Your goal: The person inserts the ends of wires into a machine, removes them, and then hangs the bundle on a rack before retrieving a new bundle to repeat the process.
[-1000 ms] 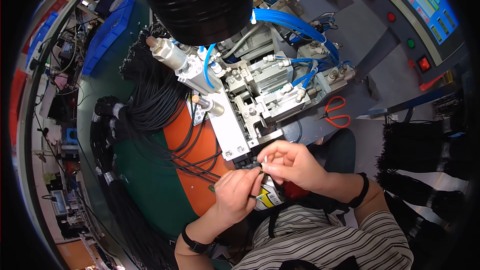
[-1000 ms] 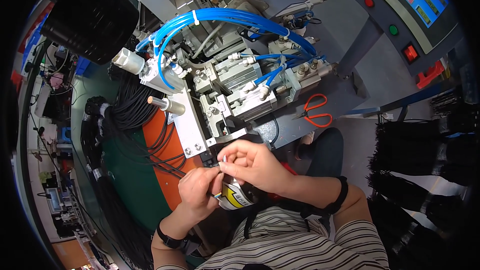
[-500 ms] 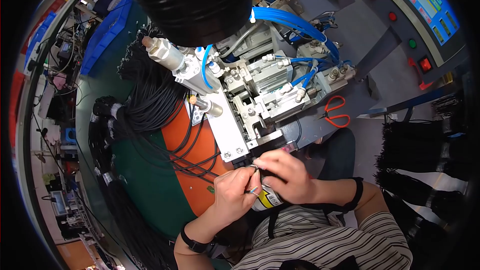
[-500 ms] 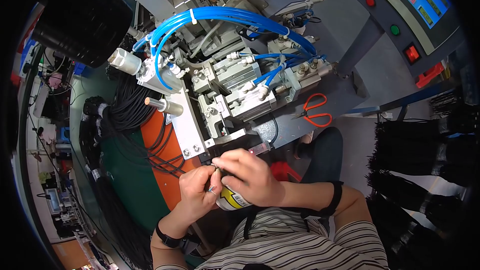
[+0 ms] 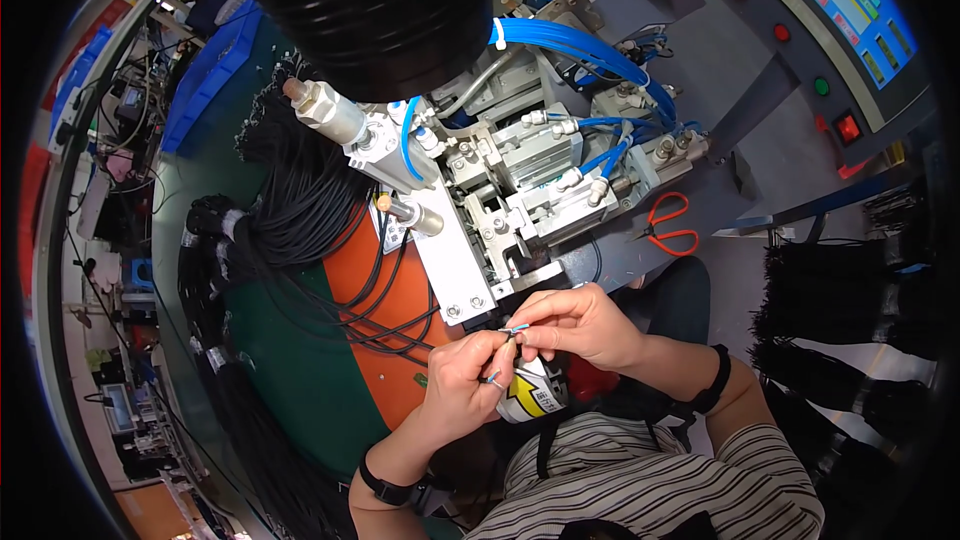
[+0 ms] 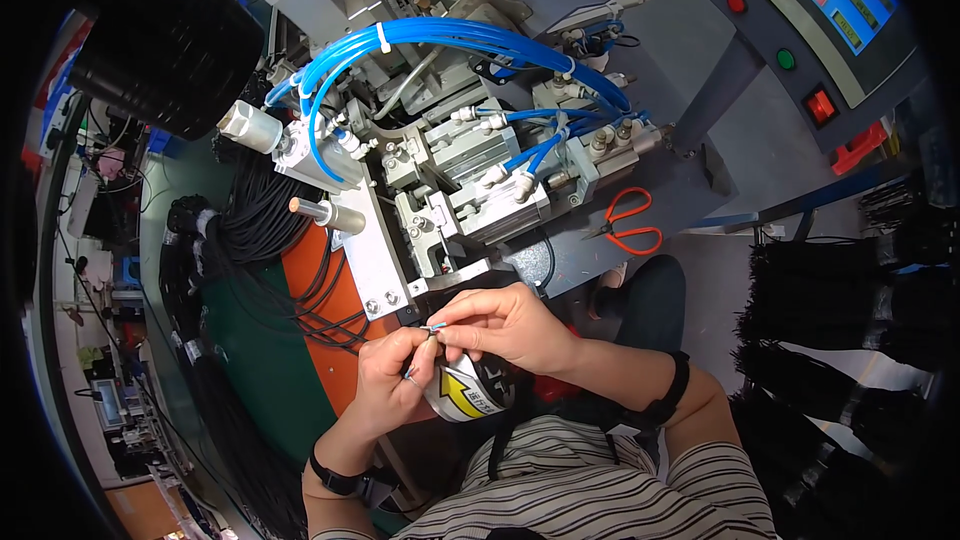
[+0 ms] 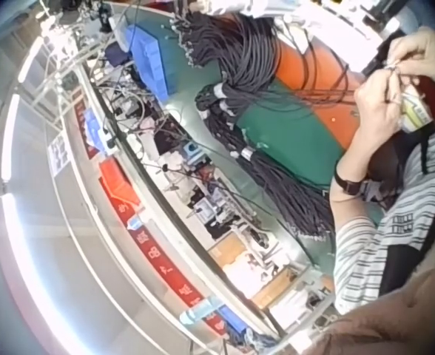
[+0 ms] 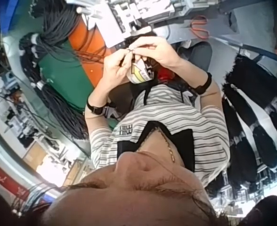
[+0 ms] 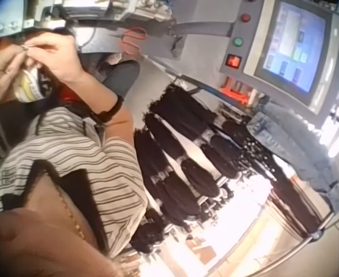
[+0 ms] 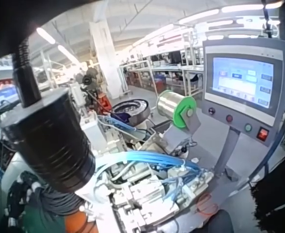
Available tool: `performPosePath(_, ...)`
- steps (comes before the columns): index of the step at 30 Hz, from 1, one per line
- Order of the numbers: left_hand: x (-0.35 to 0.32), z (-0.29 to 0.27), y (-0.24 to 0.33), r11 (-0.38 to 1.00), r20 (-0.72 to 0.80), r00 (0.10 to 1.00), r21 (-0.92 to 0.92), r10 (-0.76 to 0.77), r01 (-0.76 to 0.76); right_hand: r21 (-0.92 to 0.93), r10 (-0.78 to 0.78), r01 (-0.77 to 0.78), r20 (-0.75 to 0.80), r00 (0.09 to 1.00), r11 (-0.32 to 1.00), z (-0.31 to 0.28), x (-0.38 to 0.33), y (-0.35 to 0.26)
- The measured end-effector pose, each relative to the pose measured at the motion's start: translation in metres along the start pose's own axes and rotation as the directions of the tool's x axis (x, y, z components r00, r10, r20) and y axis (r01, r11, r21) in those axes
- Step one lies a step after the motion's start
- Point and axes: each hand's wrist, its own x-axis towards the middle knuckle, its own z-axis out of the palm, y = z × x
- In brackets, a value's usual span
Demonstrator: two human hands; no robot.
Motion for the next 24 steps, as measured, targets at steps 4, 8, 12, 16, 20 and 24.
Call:
performPosePath(4,-0.003,-0.002,-0.003,0.998,0.066,0.996,-0.005,-0.057,0.057,-0.102,-0.079,0.076,-0.028,0.996,0.992,0.001,0.002,0.003)
performPosePath(8,0.000,-0.002,0.007,0.966,0.116,0.993,0.254,0.017,-0.046,-0.489,-0.205,0.188,0.018,0.979,0.852,-0.004,0.003,-0.003)
performPosePath(12,-0.007,0.002,0.010,0.822,0.164,0.975,0.528,0.147,-0.213,-0.839,-0.385,0.330,0.159,0.909,0.433,0.002,0.003,-0.010)
performPosePath(16,-0.007,-0.001,0.017,0.772,0.117,0.984,0.610,0.136,-0.179,-0.945,-0.381,0.304,0.240,0.893,0.117,0.008,0.004,-0.014)
performPosePath(20,-0.012,-0.003,0.009,0.795,0.130,0.981,0.575,0.145,-0.194,-0.961,-0.326,0.261,0.219,0.920,0.089,0.006,0.002,-0.014)
performPosePath(24,-0.011,-0.003,0.008,0.819,0.134,0.982,0.543,0.136,-0.187,-0.961,-0.323,0.247,0.196,0.926,0.123,0.005,0.002,-0.010)
